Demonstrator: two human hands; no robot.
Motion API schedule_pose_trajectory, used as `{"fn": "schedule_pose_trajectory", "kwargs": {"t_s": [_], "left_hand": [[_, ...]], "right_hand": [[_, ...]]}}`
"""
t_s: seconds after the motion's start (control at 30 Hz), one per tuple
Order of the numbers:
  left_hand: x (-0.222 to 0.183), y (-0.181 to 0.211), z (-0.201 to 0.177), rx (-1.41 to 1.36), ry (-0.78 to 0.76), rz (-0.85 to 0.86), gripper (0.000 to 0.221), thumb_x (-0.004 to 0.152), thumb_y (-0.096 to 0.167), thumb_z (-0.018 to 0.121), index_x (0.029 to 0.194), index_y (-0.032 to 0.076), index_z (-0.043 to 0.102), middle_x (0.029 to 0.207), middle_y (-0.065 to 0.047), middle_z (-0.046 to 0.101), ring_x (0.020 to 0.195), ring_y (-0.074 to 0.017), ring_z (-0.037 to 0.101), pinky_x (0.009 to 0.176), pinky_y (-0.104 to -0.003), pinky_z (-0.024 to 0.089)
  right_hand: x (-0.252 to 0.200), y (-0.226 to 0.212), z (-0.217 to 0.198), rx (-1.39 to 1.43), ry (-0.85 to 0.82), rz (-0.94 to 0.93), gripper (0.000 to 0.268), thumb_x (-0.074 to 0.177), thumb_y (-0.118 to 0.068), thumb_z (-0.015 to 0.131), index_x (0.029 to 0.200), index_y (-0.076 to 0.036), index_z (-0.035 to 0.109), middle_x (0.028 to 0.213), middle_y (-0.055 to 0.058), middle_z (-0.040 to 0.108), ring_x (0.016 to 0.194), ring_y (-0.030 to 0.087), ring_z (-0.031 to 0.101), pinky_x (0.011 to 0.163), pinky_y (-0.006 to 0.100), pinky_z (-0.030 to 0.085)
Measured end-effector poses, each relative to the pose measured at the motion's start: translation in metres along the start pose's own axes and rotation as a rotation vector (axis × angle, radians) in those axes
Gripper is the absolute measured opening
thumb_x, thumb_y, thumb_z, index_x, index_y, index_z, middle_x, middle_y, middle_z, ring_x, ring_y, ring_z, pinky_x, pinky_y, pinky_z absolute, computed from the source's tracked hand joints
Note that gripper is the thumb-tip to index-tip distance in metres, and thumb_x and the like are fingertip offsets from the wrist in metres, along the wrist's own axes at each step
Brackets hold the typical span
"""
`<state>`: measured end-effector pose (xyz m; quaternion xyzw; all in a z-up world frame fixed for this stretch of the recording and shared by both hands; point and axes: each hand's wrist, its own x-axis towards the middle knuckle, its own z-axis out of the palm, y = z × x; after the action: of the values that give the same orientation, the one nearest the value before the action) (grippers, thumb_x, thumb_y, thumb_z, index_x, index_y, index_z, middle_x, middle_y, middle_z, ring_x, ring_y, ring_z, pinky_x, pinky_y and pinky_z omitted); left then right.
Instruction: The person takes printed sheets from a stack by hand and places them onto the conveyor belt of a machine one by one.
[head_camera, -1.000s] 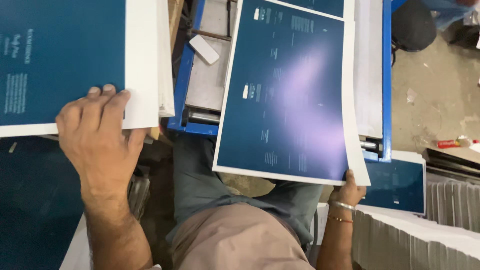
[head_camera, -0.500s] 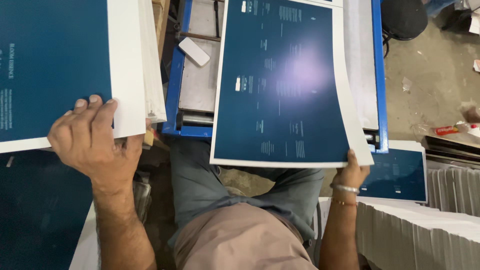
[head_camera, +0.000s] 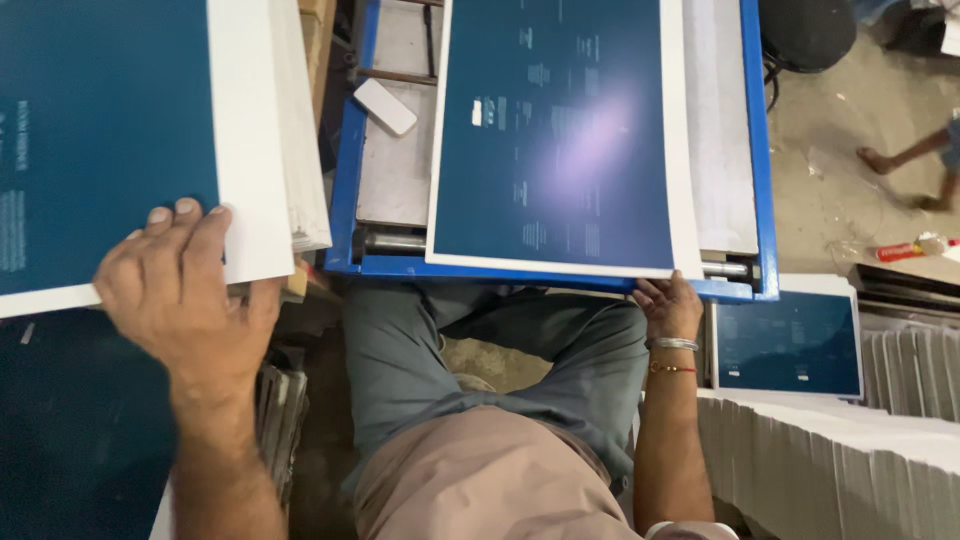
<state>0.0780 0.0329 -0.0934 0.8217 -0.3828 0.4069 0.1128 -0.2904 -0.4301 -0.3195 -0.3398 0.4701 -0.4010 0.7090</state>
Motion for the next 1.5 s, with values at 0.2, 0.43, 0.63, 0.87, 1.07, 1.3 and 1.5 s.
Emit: {"fn": "schedule_pose_trajectory", "kwargs": {"t_s": [0.2, 0.43, 0.63, 0.87, 1.07, 1.3, 1.5], "left_hand": [[0.013, -0.019, -0.029, -0.023, -0.275, 0.060, 0.039, 0.113, 0.046, 0.068, 0.128, 0.010, 0.070, 0.130, -0.005, 0.067, 0.120, -0.0188, 0.057, 0.104, -0.036, 0.042], [0.028, -0.008, -0.043, 0.104, -0.187, 0.059, 0.044, 0.106, 0.046, 0.070, 0.130, 0.009, 0.070, 0.133, -0.011, 0.070, 0.134, -0.0264, 0.059, 0.119, -0.041, 0.038], [0.009, -0.034, -0.041, 0.085, -0.377, 0.054, 0.041, 0.109, 0.044, 0.068, 0.132, 0.009, 0.069, 0.138, -0.011, 0.072, 0.132, -0.0245, 0.063, 0.114, -0.039, 0.041], [0.050, -0.052, -0.039, -0.324, -0.157, -0.024, 0.027, 0.103, 0.017, 0.061, 0.123, 0.001, 0.068, 0.115, -0.016, 0.070, 0.099, -0.0288, 0.065, 0.091, -0.041, 0.049], [0.078, 0.114, -0.053, -0.121, -0.229, 0.185, 0.039, 0.095, 0.021, 0.064, 0.126, -0.003, 0.067, 0.118, -0.018, 0.066, 0.110, -0.0304, 0.063, 0.102, -0.048, 0.047], [0.067, 0.154, -0.067, -0.505, -0.505, 0.234, 0.062, 0.088, 0.044, 0.064, 0.132, 0.000, 0.061, 0.140, -0.018, 0.060, 0.134, -0.0358, 0.051, 0.116, -0.063, 0.027], [0.066, 0.076, -0.087, -0.244, -0.487, 0.086, 0.061, 0.095, 0.048, 0.066, 0.137, 0.003, 0.062, 0.146, -0.020, 0.058, 0.139, -0.0377, 0.048, 0.119, -0.061, 0.028]], "right_hand": [[-0.028, 0.017, 0.000, -0.090, -0.059, 0.019, 0.030, 0.106, -0.023, 0.056, 0.125, 0.001, 0.057, 0.107, 0.016, 0.072, 0.089, 0.027, 0.073, 0.071, 0.036, 0.064], [-0.051, 0.043, 0.002, -0.050, -0.225, 0.155, 0.034, 0.103, -0.024, 0.061, 0.126, 0.000, 0.060, 0.107, 0.014, 0.073, 0.091, 0.026, 0.074, 0.073, 0.036, 0.064], [-0.070, 0.040, 0.035, -0.130, -0.289, 0.223, 0.033, 0.103, -0.026, 0.060, 0.126, -0.001, 0.061, 0.108, 0.013, 0.073, 0.091, 0.024, 0.074, 0.074, 0.036, 0.062], [-0.128, -0.004, 0.133, -0.196, -0.586, 0.168, 0.038, 0.103, -0.024, 0.057, 0.132, 0.002, 0.059, 0.116, 0.015, 0.072, 0.098, 0.025, 0.073, 0.080, 0.037, 0.063], [-0.190, -0.037, 0.207, 0.053, -1.135, 0.075, 0.036, 0.107, -0.023, 0.058, 0.136, -0.001, 0.055, 0.124, 0.011, 0.065, 0.118, 0.025, 0.069, 0.094, 0.044, 0.065], [-0.150, -0.027, 0.201, 0.229, -0.674, 0.057, 0.026, 0.111, -0.005, 0.068, 0.134, -0.001, 0.056, 0.107, 0.010, 0.063, 0.089, 0.024, 0.065, 0.072, 0.035, 0.057], [-0.049, -0.044, 0.133, 0.083, -0.234, -0.266, 0.039, 0.094, 0.008, 0.057, 0.133, 0.004, 0.058, 0.124, 0.017, 0.069, 0.110, 0.026, 0.071, 0.097, 0.034, 0.063]]}}
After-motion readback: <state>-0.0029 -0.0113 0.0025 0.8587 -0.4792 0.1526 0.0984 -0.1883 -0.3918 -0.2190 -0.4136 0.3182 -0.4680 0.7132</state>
